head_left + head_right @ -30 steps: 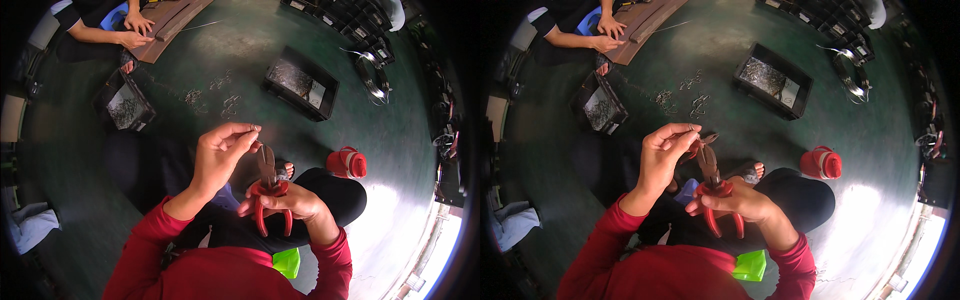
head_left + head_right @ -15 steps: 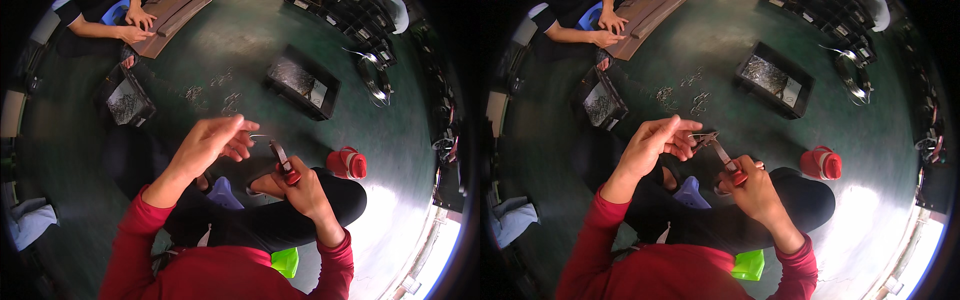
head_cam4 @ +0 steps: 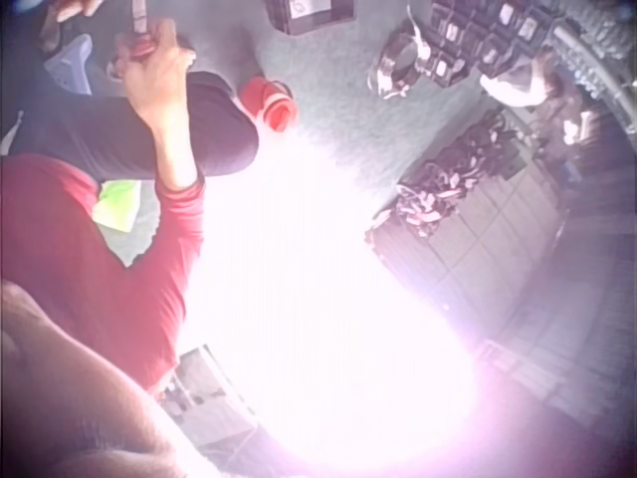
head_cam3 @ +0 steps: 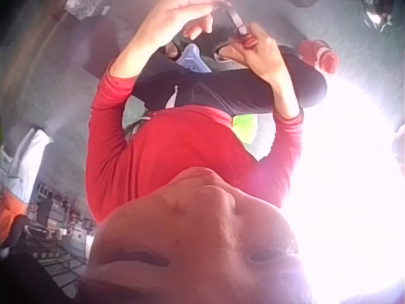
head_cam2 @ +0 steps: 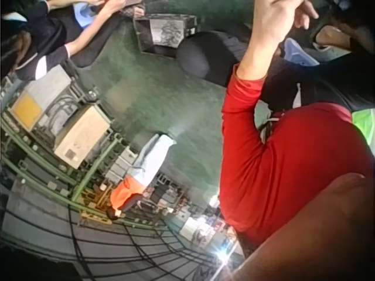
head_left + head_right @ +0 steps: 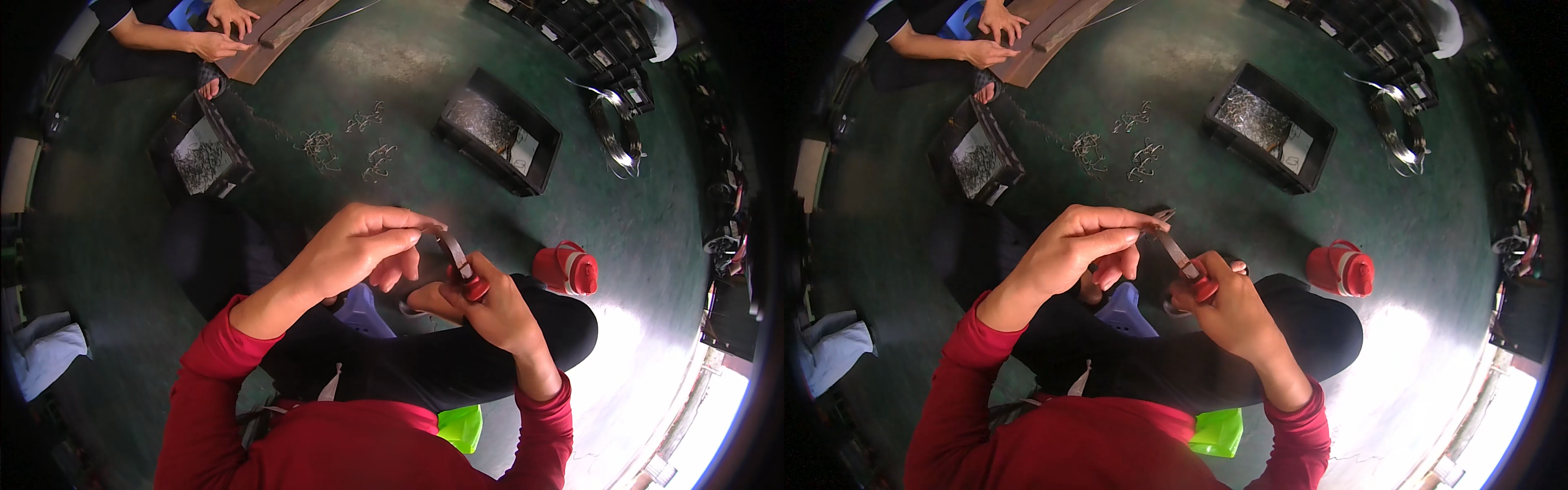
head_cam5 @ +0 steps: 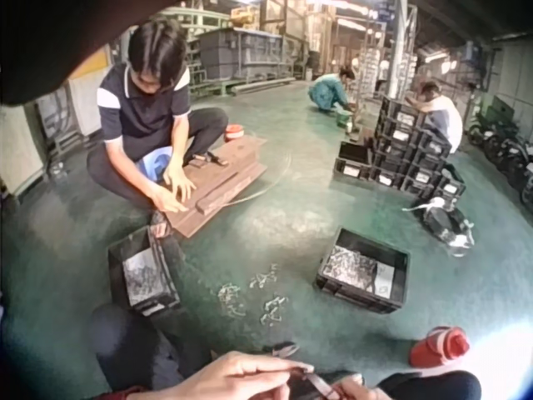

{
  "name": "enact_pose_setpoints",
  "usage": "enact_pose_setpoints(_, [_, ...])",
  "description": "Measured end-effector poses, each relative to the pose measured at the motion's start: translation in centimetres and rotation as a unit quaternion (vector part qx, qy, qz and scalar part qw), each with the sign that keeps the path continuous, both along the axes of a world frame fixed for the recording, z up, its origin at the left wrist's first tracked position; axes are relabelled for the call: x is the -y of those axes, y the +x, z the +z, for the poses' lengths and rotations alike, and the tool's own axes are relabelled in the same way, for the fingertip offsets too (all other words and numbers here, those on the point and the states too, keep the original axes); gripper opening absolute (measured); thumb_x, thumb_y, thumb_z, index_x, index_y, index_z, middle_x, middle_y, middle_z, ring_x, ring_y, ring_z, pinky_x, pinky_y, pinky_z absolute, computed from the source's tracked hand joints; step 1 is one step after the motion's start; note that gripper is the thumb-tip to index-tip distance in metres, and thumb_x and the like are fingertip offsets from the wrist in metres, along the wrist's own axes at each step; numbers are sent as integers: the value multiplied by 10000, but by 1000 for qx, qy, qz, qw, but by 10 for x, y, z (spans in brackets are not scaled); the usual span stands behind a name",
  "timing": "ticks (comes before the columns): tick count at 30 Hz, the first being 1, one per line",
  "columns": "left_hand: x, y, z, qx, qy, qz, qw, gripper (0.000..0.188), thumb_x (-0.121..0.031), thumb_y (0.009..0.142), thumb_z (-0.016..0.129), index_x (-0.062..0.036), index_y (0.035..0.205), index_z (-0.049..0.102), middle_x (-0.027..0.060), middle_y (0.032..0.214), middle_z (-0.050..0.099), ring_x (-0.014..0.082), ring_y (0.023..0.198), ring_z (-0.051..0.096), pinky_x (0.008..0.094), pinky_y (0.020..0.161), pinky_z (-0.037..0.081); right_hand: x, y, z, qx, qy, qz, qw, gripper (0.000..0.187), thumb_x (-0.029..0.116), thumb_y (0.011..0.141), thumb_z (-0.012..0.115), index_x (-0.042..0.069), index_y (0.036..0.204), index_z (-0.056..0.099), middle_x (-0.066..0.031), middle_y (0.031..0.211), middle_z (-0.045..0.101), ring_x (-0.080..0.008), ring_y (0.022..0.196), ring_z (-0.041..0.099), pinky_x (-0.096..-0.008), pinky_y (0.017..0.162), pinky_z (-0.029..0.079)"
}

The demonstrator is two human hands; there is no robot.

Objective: The person repeatedly picks up small metal wire pieces from the floor and uses red-handled pliers to bend them into loop shapes. The finished pieces are placed into a black plastic bin nearby. The person continues this repetitive bending process throughout the clip.

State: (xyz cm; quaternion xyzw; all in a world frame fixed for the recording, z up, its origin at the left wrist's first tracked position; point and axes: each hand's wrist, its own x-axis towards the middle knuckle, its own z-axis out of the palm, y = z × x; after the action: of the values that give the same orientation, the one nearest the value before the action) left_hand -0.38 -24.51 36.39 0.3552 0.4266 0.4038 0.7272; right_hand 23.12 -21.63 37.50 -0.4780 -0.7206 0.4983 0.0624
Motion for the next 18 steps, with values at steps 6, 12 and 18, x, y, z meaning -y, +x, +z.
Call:
enact_pose_setpoints(6, [-2, -3, -16, 203, -58, -47, 976, 345, -96, 1006, 455, 23, 1315, 553, 73, 689, 616, 54, 491, 422, 194, 462, 339, -5, 4, 3, -14, -134, 11, 991, 280, 223, 869, 715, 17, 1014, 592, -99, 823, 636, -186, 790, 615, -316, 734, 472])
enact_pose_setpoints(12, [-5, -7, -22, 206, -19, -98, 974, 337, -90, 1004, 454, 22, 1300, 569, 61, 688, 613, 57, 496, 424, 205, 486, 358, -4, 3, 12, -7, -218, 15, 976, 294, 234, 883, 703, 24, 1071, 617, -86, 834, 637, -147, 790, 610, -302, 735, 472])
enact_pose_setpoints(18, [-2, -5, -19, 61, 45, -66, 995, 316, -97, 994, 465, -9, 1253, 622, 50, 695, 634, 68, 522, 504, 204, 518, 408, -2, -1, 14, 41, -128, 15, 991, 274, 256, 874, 702, 29, 1014, 637, -110, 781, 636, -204, 722, 617, -332, 704, 472])
